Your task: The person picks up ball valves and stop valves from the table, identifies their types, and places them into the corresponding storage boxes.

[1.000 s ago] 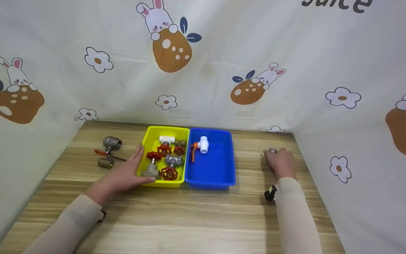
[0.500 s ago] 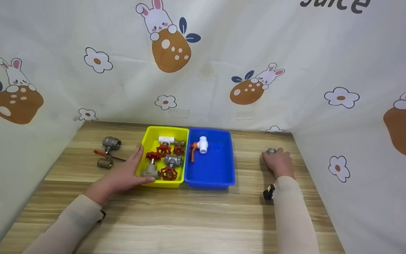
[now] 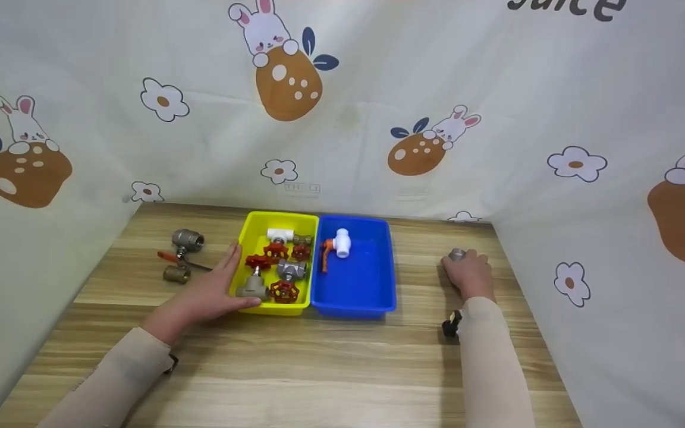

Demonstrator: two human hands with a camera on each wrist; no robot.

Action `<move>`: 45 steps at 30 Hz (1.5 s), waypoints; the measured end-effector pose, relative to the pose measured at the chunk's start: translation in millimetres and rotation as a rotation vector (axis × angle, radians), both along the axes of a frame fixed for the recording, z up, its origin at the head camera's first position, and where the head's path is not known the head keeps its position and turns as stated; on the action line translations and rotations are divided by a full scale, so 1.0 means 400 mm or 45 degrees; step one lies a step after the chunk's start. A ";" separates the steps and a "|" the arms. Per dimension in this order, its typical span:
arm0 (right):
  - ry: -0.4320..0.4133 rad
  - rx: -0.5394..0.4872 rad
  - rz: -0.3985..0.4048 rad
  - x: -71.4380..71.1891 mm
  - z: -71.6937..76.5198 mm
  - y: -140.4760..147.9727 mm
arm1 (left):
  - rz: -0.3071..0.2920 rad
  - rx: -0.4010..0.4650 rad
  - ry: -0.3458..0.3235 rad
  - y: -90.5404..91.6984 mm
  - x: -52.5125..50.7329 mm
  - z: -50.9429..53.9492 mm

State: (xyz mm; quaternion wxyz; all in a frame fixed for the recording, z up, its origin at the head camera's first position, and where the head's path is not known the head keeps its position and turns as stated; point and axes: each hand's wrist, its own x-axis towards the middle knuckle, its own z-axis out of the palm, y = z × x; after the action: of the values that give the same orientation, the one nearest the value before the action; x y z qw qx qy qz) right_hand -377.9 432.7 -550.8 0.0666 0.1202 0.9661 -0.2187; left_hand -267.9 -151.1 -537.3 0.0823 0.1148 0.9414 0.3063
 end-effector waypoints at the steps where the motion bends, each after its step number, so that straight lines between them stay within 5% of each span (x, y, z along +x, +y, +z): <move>1: 0.010 0.002 0.001 0.000 -0.001 0.000 | -0.004 0.003 0.002 0.000 -0.001 0.000; 13: 0.026 -0.006 -0.009 0.005 -0.002 -0.001 | 0.007 0.022 -0.002 -0.002 0.002 0.000; 28: 0.183 -0.125 -0.020 0.013 0.008 -0.006 | 0.006 0.013 -0.005 -0.001 0.002 0.000; 45: 0.174 -0.190 0.001 0.002 0.042 -0.024 | 0.021 0.011 -0.005 0.001 0.002 0.002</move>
State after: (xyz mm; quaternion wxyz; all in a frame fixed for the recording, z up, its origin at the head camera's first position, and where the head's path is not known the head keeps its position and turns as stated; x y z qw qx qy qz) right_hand -377.0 423.1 -534.1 0.0092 0.0994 0.9494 -0.2977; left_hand -267.3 -150.6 -536.6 0.0813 0.1069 0.9408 0.3113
